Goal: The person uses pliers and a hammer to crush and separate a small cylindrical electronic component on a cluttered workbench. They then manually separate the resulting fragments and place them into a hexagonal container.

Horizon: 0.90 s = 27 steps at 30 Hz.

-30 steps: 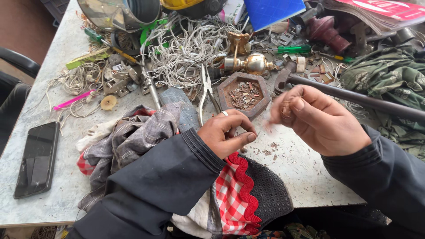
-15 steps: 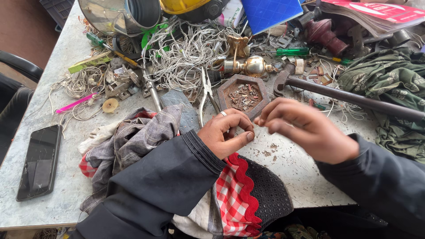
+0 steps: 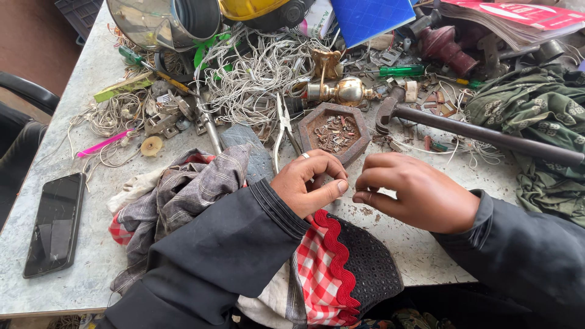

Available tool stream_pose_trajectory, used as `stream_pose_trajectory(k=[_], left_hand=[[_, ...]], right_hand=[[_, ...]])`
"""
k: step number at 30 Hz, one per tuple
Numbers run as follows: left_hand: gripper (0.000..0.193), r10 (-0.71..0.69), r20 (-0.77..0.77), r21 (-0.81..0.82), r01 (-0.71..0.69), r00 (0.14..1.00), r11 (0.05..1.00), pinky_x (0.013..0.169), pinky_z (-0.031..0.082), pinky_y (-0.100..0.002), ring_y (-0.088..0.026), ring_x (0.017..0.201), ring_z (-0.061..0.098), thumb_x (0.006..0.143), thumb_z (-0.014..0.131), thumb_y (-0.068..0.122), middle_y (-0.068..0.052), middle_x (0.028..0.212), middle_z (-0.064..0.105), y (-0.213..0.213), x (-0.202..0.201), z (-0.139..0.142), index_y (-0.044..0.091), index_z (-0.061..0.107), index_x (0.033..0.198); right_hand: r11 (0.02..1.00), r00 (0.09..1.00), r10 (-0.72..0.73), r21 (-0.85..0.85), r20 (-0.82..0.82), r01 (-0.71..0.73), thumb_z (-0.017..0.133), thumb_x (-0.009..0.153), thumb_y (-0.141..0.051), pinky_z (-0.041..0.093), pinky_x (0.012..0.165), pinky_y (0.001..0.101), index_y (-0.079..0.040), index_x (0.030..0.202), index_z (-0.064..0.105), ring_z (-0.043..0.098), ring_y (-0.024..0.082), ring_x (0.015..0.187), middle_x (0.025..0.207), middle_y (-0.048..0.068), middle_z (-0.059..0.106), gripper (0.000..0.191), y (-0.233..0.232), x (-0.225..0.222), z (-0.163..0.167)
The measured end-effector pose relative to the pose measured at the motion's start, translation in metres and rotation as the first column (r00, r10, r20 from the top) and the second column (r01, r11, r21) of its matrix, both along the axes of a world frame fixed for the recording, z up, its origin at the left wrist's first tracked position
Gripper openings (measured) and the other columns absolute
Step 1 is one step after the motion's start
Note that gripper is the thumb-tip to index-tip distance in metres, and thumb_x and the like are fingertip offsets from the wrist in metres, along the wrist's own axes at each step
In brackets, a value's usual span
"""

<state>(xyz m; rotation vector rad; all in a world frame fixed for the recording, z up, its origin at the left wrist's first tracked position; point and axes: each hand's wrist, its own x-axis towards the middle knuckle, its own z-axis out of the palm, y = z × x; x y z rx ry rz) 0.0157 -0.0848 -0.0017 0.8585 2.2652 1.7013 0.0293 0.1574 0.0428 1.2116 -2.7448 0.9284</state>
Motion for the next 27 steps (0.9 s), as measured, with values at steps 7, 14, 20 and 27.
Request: stream_pose_trajectory(k=[7, 14, 20, 27], left_hand=[[0.017, 0.009, -0.134, -0.071, -0.018, 0.991, 0.997, 0.061, 0.044, -0.024, -0.005, 0.069, 0.05, 0.091, 0.074, 0.023, -0.001, 0.104, 0.066, 0.0, -0.004, 0.0, 0.008, 0.073, 0.098], [0.017, 0.002, -0.031, -0.016, -0.002, 1.0, 1.0, 0.062, 0.047, -0.023, -0.005, 0.07, 0.056, 0.091, 0.073, 0.024, 0.0, 0.107, 0.067, -0.001, -0.004, -0.003, 0.008, 0.072, 0.095], [0.016, 0.006, -0.076, -0.029, -0.008, 0.997, 1.0, 0.063, 0.045, -0.023, -0.005, 0.073, 0.053, 0.091, 0.074, 0.024, -0.001, 0.106, 0.068, -0.001, -0.003, -0.003, 0.007, 0.073, 0.093], [0.018, -0.026, -0.084, -0.095, 0.018, 0.996, 0.995, 0.062, 0.044, -0.024, -0.006, 0.073, 0.054, 0.088, 0.074, 0.026, -0.001, 0.103, 0.067, 0.0, -0.003, 0.001, 0.009, 0.075, 0.092]], right_hand=[[0.637, 0.756, 0.415, -0.755, 0.506, 0.155, 0.055, 0.105, -0.019, 0.054, 0.101, 0.0417, 0.001, 0.116, 0.061, 0.067, 0.023, 0.113, 0.114, 0.012, 0.067, 0.024, 0.018, -0.008, -0.006], [0.833, 0.807, 0.08, -0.484, 0.585, 0.268, 0.066, 0.097, -0.018, 0.052, 0.078, 0.0369, -0.001, 0.113, 0.061, 0.061, 0.017, 0.091, 0.097, 0.009, 0.066, 0.024, 0.017, -0.007, -0.012], [0.996, 0.998, 0.032, 0.078, 0.063, -0.037, 0.074, 0.087, -0.022, 0.05, 0.073, 0.0377, -0.007, 0.097, 0.07, 0.065, 0.024, 0.084, 0.089, 0.008, 0.065, 0.018, 0.004, -0.003, -0.005], [0.697, 0.797, 0.348, -0.705, 0.494, 0.133, 0.057, 0.103, -0.015, 0.054, 0.095, 0.0411, -0.001, 0.11, 0.06, 0.065, 0.021, 0.106, 0.109, 0.01, 0.065, 0.017, 0.019, -0.01, -0.002]])
